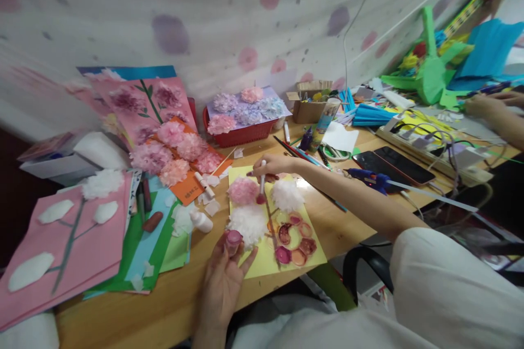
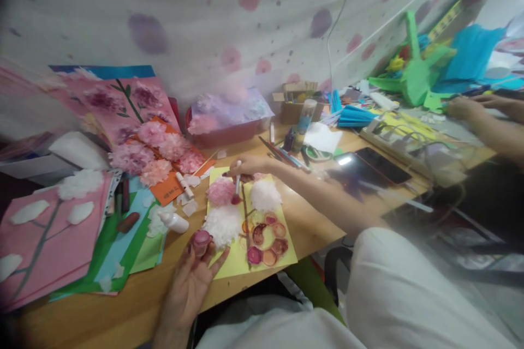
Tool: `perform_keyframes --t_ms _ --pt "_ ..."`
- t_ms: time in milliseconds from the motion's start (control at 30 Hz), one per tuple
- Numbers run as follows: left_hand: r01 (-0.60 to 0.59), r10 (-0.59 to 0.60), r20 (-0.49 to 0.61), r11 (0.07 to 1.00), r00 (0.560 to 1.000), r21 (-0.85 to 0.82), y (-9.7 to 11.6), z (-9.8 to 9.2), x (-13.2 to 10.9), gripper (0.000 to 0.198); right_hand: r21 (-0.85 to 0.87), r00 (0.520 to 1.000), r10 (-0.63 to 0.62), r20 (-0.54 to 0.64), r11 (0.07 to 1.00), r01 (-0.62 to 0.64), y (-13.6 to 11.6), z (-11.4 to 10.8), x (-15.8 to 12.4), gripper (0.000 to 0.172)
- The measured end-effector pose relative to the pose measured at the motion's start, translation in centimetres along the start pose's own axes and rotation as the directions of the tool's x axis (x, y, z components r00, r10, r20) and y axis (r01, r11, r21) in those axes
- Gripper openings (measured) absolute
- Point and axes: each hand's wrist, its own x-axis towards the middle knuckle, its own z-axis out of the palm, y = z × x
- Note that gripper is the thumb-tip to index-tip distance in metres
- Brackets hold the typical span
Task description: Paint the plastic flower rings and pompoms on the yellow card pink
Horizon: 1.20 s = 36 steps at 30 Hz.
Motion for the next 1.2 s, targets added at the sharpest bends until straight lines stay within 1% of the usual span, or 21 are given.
perform_keyframes --t_ms 67,133,200,267,400,467,533,600,667,733,800,867,933,967,1033,1100,1200 --pt "0.0 0.0 -0.002 1.0 1.0 0.006 0.0 0.4 -0.1 0.028 -0.048 0.995 -0.063 -0.081 0.997 0.059 -0.9 0.6 -0.5 0.052" --pt "0.011 -0.011 -0.024 1.0 1.0 -0.002 0.2 1.0 -0.3 0.03 -0.155 0.977 -0.133 -0.166 0.982 0.107 -1.7 1.3 -0.8 0.045" --pt "0.023 -0.024 -0.053 1.0 0.998 -0.02 0.5 1.6 -0.4 0.032 -0.278 0.958 -0.183 -0.222 0.953 0.118 -2.3 2.0 -0.8 0.037" --pt "0.032 -0.034 -0.071 0.999 0.997 -0.034 0.7 2.1 -0.5 0.036 -0.365 0.944 -0.21 -0.254 0.925 0.107 -2.7 2.4 -0.8 0.036" --pt "0.039 -0.042 -0.076 0.999 0.996 -0.038 0.8 2.4 -0.6 0.038 -0.476 0.945 -0.239 -0.222 0.873 0.109 -3.2 3.0 -0.8 0.031" --pt "0.044 -0.046 -0.067 0.999 0.997 -0.032 0.8 2.3 -0.6 0.037 -0.522 0.947 -0.225 -0.229 0.85 0.075 -3.5 3.1 -0.9 0.03" --pt "0.045 -0.047 -0.057 0.998 0.997 -0.035 0.7 2.2 -0.6 0.033 -0.554 0.943 -0.224 -0.246 0.831 0.053 -3.8 3.2 -1.0 0.032" --pt "0.046 -0.048 -0.05 0.998 0.998 -0.042 0.7 2.1 -0.5 0.031 -0.576 0.948 -0.238 -0.211 0.814 0.076 -4.1 3.2 -1.0 0.03" --pt "0.047 -0.049 -0.045 0.998 0.998 -0.045 0.6 2.0 -0.5 0.032 -0.598 0.958 -0.23 -0.173 0.797 0.084 -4.4 3.2 -0.9 0.027" --pt "0.052 -0.054 -0.038 0.998 0.998 -0.044 0.6 1.9 -0.5 0.036 -0.619 0.958 -0.207 -0.197 0.784 0.042 -4.7 3.1 -0.8 0.029" --pt "0.047 -0.049 -0.038 0.997 0.998 -0.055 0.5 1.9 -0.6 0.032 -0.628 0.95 -0.204 -0.238 0.778 0.011 -4.9 3.1 -0.8 0.033" --pt "0.043 -0.046 -0.04 0.997 0.998 -0.069 0.5 1.9 -0.6 0.027 -0.631 0.951 -0.219 -0.219 0.775 0.033 -4.9 3.1 -0.8 0.032" --pt "0.042 -0.045 -0.035 0.996 0.998 -0.079 0.5 1.9 -0.6 0.026 -0.639 0.959 -0.212 -0.191 0.768 0.042 -4.7 3.0 -0.8 0.028" --pt "0.046 -0.049 -0.028 0.996 0.998 -0.08 0.5 1.9 -0.6 0.027 -0.644 0.959 -0.2 -0.202 0.764 0.024 -4.7 2.9 -0.9 0.029" --pt "0.055 -0.056 -0.013 0.996 0.998 -0.073 0.6 2.0 -0.6 0.029 -0.648 0.947 -0.186 -0.262 0.761 -0.029 -4.5 2.7 -1.1 0.033" --pt "0.054 -0.054 0.002 0.997 0.999 -0.063 0.6 2.1 -0.6 0.03 -0.64 0.937 -0.197 -0.287 0.768 -0.034 -4.5 2.7 -1.3 0.037" --pt "0.041 -0.041 0.004 0.998 0.999 -0.052 0.6 2.1 -0.6 0.033 -0.63 0.951 -0.198 -0.238 0.777 0.003 -4.2 3.2 -1.6 0.034"
